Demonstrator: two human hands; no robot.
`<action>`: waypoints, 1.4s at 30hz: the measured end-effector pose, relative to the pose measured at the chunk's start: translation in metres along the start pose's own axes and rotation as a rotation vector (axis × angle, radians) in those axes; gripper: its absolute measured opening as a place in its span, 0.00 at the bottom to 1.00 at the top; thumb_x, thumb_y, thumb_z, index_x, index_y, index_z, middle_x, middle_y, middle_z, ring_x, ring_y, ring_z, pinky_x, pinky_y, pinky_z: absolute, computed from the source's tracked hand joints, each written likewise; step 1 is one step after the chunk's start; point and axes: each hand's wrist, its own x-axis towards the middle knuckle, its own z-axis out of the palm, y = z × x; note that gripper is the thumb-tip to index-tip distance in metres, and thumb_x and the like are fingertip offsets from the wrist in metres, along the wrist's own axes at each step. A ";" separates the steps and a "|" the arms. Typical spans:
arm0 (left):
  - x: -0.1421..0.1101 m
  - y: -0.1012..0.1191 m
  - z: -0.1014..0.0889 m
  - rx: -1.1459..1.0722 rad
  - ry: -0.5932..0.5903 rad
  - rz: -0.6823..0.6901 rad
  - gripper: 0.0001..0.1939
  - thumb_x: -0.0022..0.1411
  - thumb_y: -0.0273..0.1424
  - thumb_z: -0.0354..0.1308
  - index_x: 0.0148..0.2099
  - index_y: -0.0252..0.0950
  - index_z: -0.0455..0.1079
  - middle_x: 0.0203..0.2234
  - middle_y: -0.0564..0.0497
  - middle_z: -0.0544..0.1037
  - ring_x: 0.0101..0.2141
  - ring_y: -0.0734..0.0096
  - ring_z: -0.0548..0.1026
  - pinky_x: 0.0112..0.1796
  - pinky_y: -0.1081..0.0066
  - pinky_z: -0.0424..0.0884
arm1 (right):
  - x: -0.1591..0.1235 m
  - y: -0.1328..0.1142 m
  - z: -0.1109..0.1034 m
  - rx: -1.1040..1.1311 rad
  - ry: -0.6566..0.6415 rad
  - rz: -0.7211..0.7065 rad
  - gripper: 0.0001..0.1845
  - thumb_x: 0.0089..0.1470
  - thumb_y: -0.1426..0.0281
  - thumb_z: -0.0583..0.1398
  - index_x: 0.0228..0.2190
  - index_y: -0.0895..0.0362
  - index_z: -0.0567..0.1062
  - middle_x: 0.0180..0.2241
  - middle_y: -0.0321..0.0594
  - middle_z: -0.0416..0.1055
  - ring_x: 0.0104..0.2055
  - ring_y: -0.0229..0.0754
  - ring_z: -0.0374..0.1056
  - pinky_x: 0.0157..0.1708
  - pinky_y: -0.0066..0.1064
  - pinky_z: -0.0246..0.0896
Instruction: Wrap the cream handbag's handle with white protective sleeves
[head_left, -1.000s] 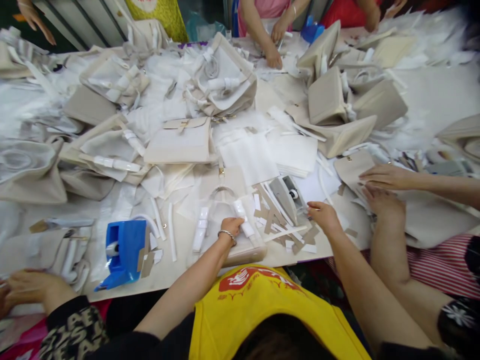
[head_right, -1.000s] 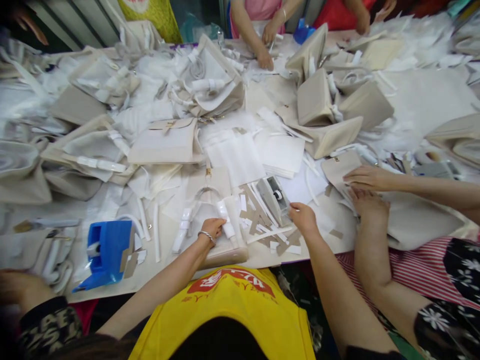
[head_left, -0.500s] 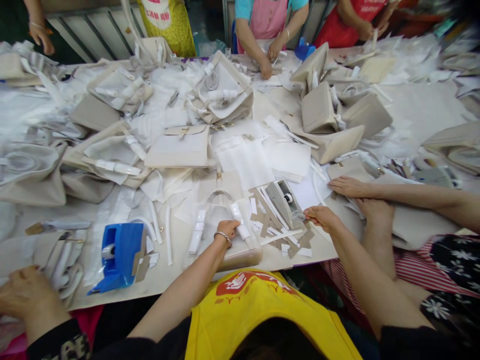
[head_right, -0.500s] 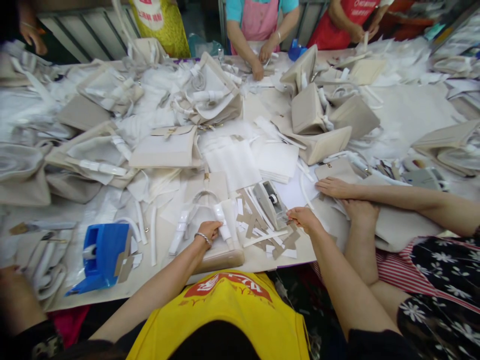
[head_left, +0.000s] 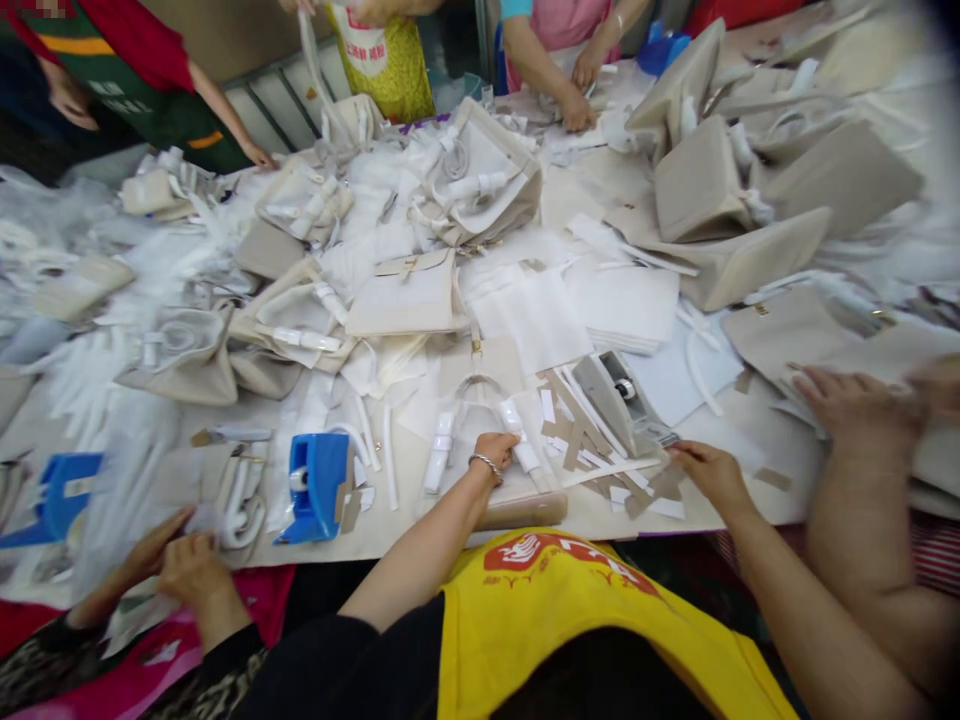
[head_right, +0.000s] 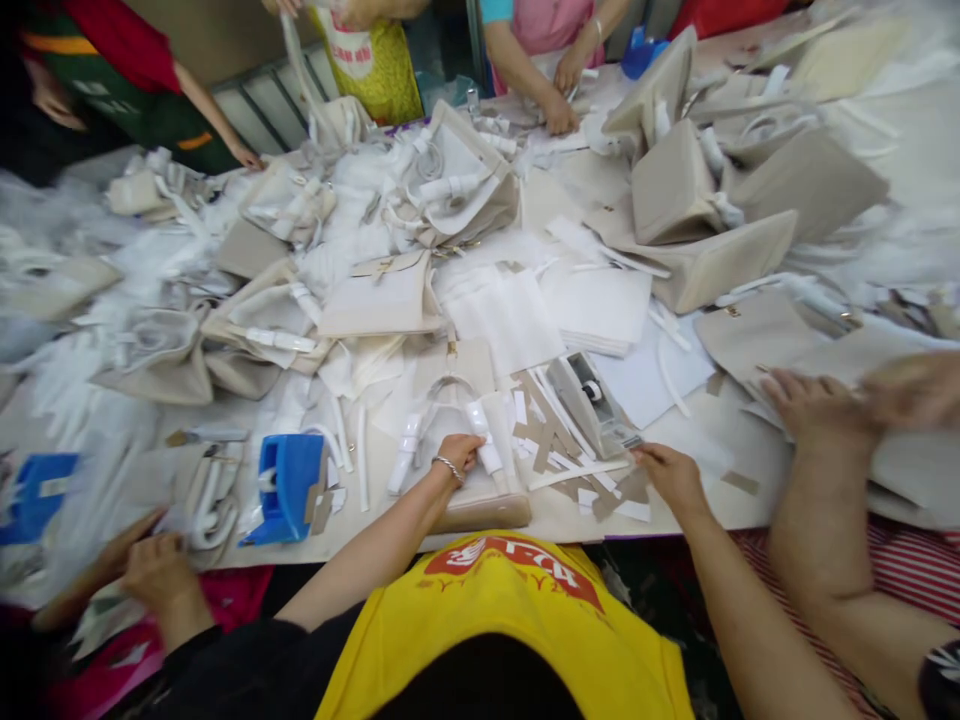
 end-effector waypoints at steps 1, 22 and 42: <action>0.000 0.000 0.000 0.012 0.005 -0.001 0.14 0.41 0.26 0.56 0.15 0.34 0.52 0.06 0.61 0.51 0.10 0.85 0.49 0.12 0.78 0.44 | 0.001 0.005 -0.001 -0.135 0.044 -0.022 0.10 0.43 0.66 0.53 0.28 0.55 0.72 0.31 0.45 0.70 0.30 0.44 0.63 0.29 0.34 0.56; -0.001 -0.002 -0.002 0.238 -0.017 0.041 0.19 0.38 0.39 0.61 0.17 0.35 0.54 0.05 0.60 0.53 0.10 0.82 0.52 0.13 0.76 0.44 | 0.005 -0.214 0.106 -0.035 -0.651 -0.529 0.13 0.42 0.63 0.55 0.20 0.60 0.72 0.15 0.32 0.60 0.20 0.32 0.53 0.20 0.23 0.46; 0.008 -0.008 -0.002 0.299 -0.085 0.052 0.15 0.41 0.34 0.59 0.17 0.34 0.55 0.06 0.61 0.53 0.10 0.83 0.54 0.14 0.78 0.48 | -0.001 -0.241 0.103 -0.650 -0.488 -0.449 0.11 0.43 0.64 0.56 0.25 0.55 0.75 0.26 0.44 0.71 0.29 0.43 0.65 0.23 0.28 0.50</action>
